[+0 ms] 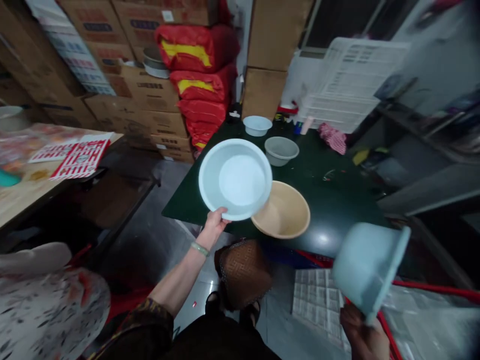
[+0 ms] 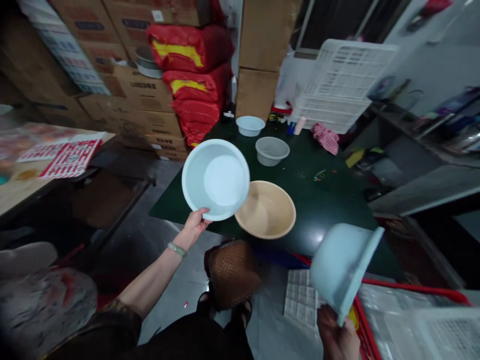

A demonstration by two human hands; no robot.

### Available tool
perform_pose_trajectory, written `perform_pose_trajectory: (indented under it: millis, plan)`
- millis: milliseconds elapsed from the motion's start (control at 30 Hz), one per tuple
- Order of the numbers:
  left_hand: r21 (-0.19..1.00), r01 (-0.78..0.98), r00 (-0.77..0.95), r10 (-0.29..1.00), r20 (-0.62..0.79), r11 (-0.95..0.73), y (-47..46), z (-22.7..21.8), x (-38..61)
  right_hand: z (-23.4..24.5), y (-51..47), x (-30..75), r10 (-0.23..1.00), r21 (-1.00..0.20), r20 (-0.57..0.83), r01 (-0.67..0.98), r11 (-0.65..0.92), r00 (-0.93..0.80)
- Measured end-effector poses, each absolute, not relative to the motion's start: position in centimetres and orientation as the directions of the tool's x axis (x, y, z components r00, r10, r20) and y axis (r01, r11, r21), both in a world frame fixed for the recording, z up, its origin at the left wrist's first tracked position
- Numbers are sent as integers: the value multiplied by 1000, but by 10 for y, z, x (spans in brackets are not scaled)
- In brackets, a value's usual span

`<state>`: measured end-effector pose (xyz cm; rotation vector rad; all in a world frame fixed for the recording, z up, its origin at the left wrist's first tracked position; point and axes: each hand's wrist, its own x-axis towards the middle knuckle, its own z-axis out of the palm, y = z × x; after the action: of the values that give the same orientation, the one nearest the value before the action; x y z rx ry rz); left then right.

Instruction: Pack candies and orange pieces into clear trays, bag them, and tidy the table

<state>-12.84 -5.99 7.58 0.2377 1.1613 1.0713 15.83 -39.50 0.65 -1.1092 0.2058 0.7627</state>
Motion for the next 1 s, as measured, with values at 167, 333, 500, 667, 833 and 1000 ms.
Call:
perform_pose_trajectory:
  millis: [167, 333, 500, 667, 833, 1000]
  plan:
    - [790, -343, -24, 836, -548, 508, -62, 78, -63, 1, -410, 153, 271, -720, -590, -647, 249, 761]
    - [835, -227, -70, 846, -528, 502, -72, 62, -27, 10, -420, 160, 130, -871, -433, -451, 195, 892]
    - [826, -247, -84, 838, -539, 507, -82, 50, -15, 19, -423, 174, 111, -931, -315, -329, 158, 943]
    - [810, -427, -136, 857, -497, 403, -81, 66, -35, 27, -405, 187, 180, -932, -300, -328, 156, 937]
    - [819, -508, -339, 812, -476, 268, -75, 82, -105, 38, -365, 198, 269, -948, -263, -299, 105, 927]
    - [804, -527, -502, 663, -555, 275, -76, 61, -175, 45, -325, 186, 305, -964, -243, -265, 30, 921]
